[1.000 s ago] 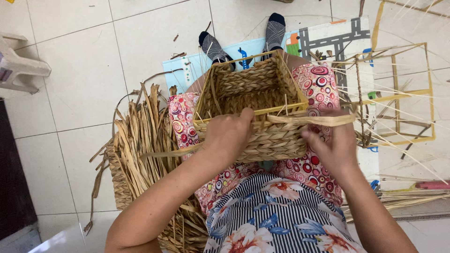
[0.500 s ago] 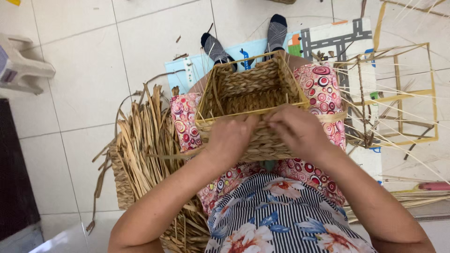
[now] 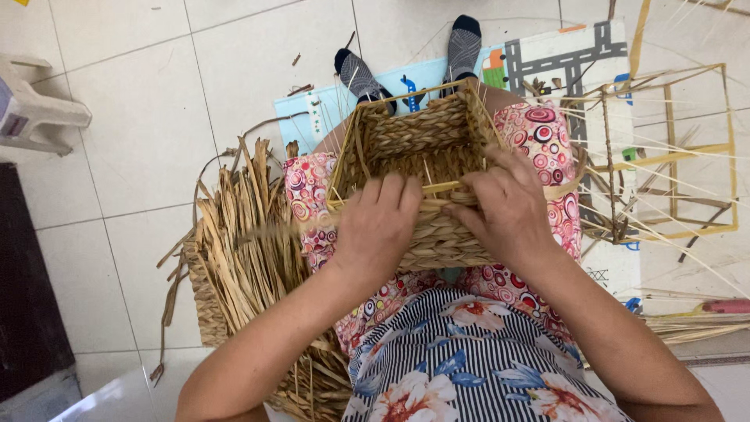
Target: The person weaves a rectangular basket by hand using long strips of dried plant material, interlacing them through the existing structure and pressing them into place.
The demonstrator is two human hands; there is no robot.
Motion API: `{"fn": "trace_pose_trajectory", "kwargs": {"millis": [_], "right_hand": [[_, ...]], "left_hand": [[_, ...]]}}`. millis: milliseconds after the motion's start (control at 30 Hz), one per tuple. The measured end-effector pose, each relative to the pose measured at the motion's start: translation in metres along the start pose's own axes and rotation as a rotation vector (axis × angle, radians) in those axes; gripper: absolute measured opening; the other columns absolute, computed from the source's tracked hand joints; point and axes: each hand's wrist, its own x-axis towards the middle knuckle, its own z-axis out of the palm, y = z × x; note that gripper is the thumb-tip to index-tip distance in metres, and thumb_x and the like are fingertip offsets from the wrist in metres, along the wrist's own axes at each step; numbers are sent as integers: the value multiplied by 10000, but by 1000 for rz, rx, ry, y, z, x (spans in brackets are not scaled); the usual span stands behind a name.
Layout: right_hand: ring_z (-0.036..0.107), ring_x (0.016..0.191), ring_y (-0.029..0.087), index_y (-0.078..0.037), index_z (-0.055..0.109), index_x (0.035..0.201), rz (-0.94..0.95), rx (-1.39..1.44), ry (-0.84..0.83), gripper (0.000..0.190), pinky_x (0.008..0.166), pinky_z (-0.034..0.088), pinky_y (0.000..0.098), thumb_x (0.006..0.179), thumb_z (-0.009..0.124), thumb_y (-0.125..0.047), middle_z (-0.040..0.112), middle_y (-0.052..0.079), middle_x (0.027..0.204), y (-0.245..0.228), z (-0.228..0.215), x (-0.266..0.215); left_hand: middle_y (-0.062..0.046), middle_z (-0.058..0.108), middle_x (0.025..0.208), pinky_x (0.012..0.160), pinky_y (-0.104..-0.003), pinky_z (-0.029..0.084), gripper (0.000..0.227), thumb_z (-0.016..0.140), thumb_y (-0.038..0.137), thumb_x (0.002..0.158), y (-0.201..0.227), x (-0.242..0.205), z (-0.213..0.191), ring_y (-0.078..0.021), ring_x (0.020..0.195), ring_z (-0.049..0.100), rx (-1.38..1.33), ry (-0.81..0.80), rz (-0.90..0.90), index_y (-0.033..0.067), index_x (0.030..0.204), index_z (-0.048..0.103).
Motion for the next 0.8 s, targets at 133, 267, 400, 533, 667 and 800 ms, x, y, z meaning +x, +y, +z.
{"fn": "trace_pose_trajectory", "kwargs": {"millis": [133, 267, 400, 533, 667, 800], "right_hand": [[636, 1109, 348, -47, 626, 1088, 42, 87, -29, 473, 1136, 420, 550, 766, 916, -236, 669, 137, 1010, 5, 9, -10], [621, 1084, 356, -47, 621, 1085, 37, 35, 15, 464, 1122, 418, 559, 763, 908, -218, 653, 145, 1019, 2, 13, -13], [615, 1010, 331, -57, 606, 1074, 59, 40, 20, 417, 1119, 412, 566, 775, 870, -178, 626, 125, 973, 1, 15, -13], [612, 996, 316, -53, 594, 1076, 72, 58, -14, 406, 1102, 395, 582, 805, 865, -188, 611, 110, 944, -1, 15, -12], [605, 996, 314, -48, 593, 1066, 65, 59, -13, 396, 1137, 385, 604, 803, 855, -187, 611, 110, 950, -3, 13, -11], [604, 1016, 335, -49, 599, 1060, 93, 53, -11, 389, 1112, 393, 593, 795, 844, -193, 621, 134, 976, -3, 14, -12]], "left_hand": [[-72, 641, 860, 734, -386, 485, 262, 680, 142, 688, -5, 23, 32, -260, 839, 634, 56, -44, 68, 69, 936, 635], [-80, 644, 816, 729, -396, 502, 137, 698, 138, 781, 2, 42, 63, -269, 805, 648, 12, -55, 65, 82, 895, 646], [-129, 720, 922, 762, -461, 536, 238, 689, 272, 864, -23, 61, 45, -322, 887, 704, -246, -576, -36, 83, 1009, 691], [-123, 762, 977, 851, -478, 550, 286, 677, 363, 919, -59, 75, 33, -325, 954, 720, -412, -808, -190, 116, 1050, 735], [-133, 756, 986, 841, -450, 566, 284, 725, 294, 845, -65, 91, 67, -318, 928, 727, -434, -998, -15, 125, 1071, 757], [-130, 740, 926, 749, -460, 573, 148, 700, 148, 866, -41, 106, 89, -336, 892, 722, -116, -730, 390, 86, 1000, 716]]}}
